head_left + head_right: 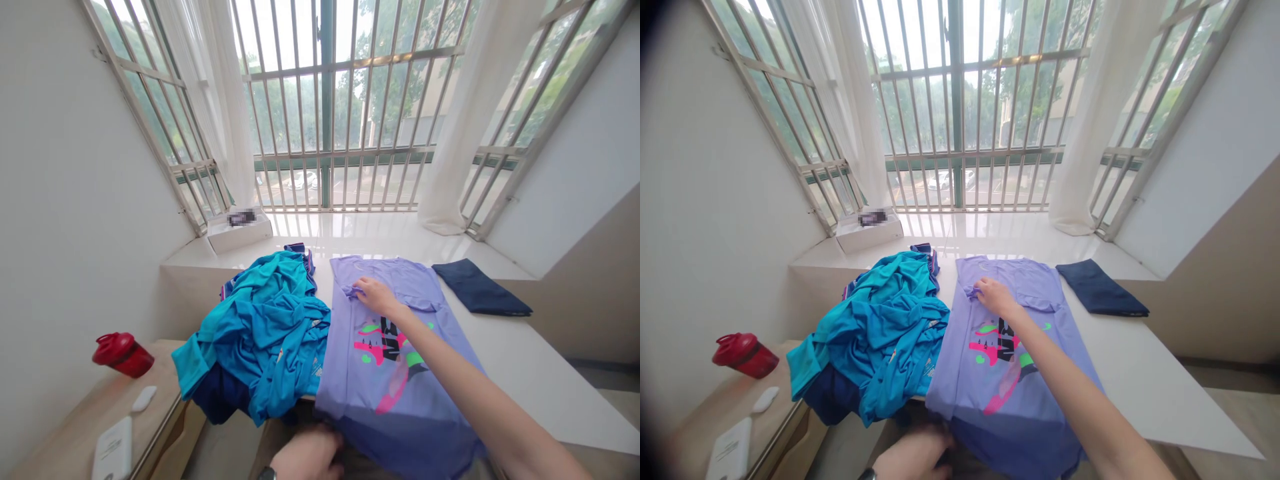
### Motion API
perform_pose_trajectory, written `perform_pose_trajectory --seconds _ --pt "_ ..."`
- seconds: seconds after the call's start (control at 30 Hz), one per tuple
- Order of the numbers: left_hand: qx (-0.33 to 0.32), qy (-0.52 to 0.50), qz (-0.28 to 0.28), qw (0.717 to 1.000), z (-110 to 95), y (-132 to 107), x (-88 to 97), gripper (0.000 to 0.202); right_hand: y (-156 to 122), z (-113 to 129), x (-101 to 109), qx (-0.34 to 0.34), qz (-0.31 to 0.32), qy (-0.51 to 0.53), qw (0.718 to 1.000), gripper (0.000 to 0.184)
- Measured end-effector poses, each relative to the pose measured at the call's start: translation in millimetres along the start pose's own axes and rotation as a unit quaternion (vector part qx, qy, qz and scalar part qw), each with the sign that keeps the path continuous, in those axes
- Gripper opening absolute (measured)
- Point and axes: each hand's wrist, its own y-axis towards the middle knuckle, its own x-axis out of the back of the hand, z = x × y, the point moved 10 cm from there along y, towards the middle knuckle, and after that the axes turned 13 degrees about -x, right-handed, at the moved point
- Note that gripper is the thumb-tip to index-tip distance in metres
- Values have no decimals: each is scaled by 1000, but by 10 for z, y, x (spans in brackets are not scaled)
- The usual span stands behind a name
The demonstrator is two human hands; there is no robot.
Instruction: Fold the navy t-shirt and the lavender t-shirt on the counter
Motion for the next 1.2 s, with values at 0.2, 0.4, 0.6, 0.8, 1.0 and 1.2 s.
perform_pose_trajectory --seconds 0.2,0.4,0.6,0.8,1.0,1.2 --pt "30 -15 -29 999 288 166 -33 35 58 40 -50 20 2 -14 1000 24" --pt "-35 -98 -54 993 -62 -209 601 21 74 31 -6 48 8 -32 998 21" --pt "-169 62 -105 978 -1025 110 2041 26 55 -245 263 23 -16 -21 999 21" --pt "-164 263 -166 936 -737 1541 2753 32 43 -1530 574 -125 -81 35 988 25" --pt "-155 288 -129 936 -372 2696 2593 32 135 -2030 275 -107 -55 59 991 34" --pt "-114 265 -137 948 17 3074 2254 70 215 -1934 -246 -136 15 -32 990 69"
